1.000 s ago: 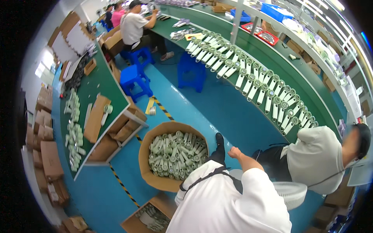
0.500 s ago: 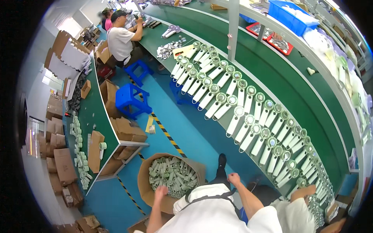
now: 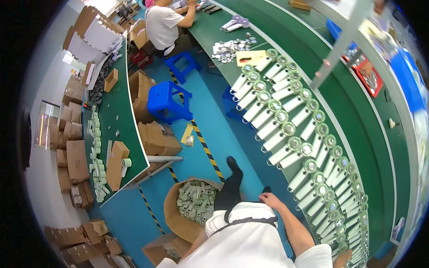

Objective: Apply circular labels or components to a row of handheld fans on an assembly line.

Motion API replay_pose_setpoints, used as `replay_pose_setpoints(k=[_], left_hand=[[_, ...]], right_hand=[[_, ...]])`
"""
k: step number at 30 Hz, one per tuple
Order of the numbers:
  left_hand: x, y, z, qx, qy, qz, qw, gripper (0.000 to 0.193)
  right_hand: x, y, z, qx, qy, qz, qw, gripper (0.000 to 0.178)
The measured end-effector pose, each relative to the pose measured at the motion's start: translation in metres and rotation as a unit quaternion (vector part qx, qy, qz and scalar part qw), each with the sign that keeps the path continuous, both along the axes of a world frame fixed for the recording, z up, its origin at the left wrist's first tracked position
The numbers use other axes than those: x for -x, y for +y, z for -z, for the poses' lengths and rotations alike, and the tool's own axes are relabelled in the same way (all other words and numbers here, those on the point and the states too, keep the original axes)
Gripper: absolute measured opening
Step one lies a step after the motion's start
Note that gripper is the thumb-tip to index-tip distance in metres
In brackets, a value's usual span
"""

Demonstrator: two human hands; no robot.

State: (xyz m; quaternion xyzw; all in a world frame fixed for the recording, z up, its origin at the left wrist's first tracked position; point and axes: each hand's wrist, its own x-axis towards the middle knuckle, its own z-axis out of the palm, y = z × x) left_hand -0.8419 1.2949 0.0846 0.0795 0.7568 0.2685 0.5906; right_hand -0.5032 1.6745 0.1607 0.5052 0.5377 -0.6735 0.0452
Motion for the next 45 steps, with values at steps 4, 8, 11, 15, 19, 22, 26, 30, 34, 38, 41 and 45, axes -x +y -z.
replay_pose_setpoints(k=[4, 8, 11, 15, 19, 22, 26, 30, 34, 38, 41, 45], left_hand=[[0.044, -0.026, -0.023, -0.031, 0.018, -0.075, 0.997, 0.029], [0.128, 0.103, -0.047, -0.051, 0.016, -0.144, 0.988, 0.028], [0.211, 0.222, -0.087, -0.068, 0.028, -0.187, 0.98, 0.028], [0.302, 0.325, -0.137, -0.088, 0.07, -0.207, 0.972, 0.027], [0.361, 0.378, -0.141, -0.126, 0.095, -0.222, 0.962, 0.033], [0.377, 0.391, -0.113, -0.085, 0.056, -0.225, 0.969, 0.029], [0.368, 0.359, -0.073, 0.007, 0.313, 0.352, 0.882, 0.024], [0.397, 0.432, -0.084, -0.02, 0.277, 0.283, 0.918, 0.024], [0.429, 0.541, -0.101, -0.042, 0.247, 0.199, 0.947, 0.024], [0.443, 0.618, -0.127, -0.049, 0.208, 0.107, 0.971, 0.024], [0.469, 0.694, -0.148, -0.05, 0.141, -0.016, 0.989, 0.025], [0.514, 0.728, -0.133, -0.062, 0.003, -0.186, 0.98, 0.025]], right_hand=[[0.101, 0.086, -0.021, -0.008, 0.01, -0.039, 0.999, 0.031], [0.215, 0.18, -0.019, -0.122, 0.001, -0.044, 0.991, 0.028], [0.293, 0.248, -0.043, -0.22, 0.044, -0.037, 0.974, 0.028], [0.342, 0.314, -0.056, -0.249, 0.012, 0.01, 0.968, 0.026], [0.365, 0.361, -0.067, -0.26, -0.025, 0.048, 0.964, 0.026], [0.376, 0.402, -0.054, -0.274, -0.052, 0.099, 0.955, 0.025], [0.406, 0.475, -0.053, -0.313, -0.041, 0.173, 0.933, 0.027], [0.433, 0.564, -0.062, -0.361, -0.109, 0.227, 0.898, 0.031], [0.44, 0.647, -0.063, -0.439, -0.162, 0.29, 0.835, 0.048], [0.443, 0.696, -0.079, -0.487, -0.235, 0.236, 0.808, 0.053], [0.44, 0.708, -0.07, -0.475, -0.277, 0.174, 0.817, 0.049], [0.446, 0.716, -0.072, -0.466, -0.235, 0.205, 0.828, 0.04]])
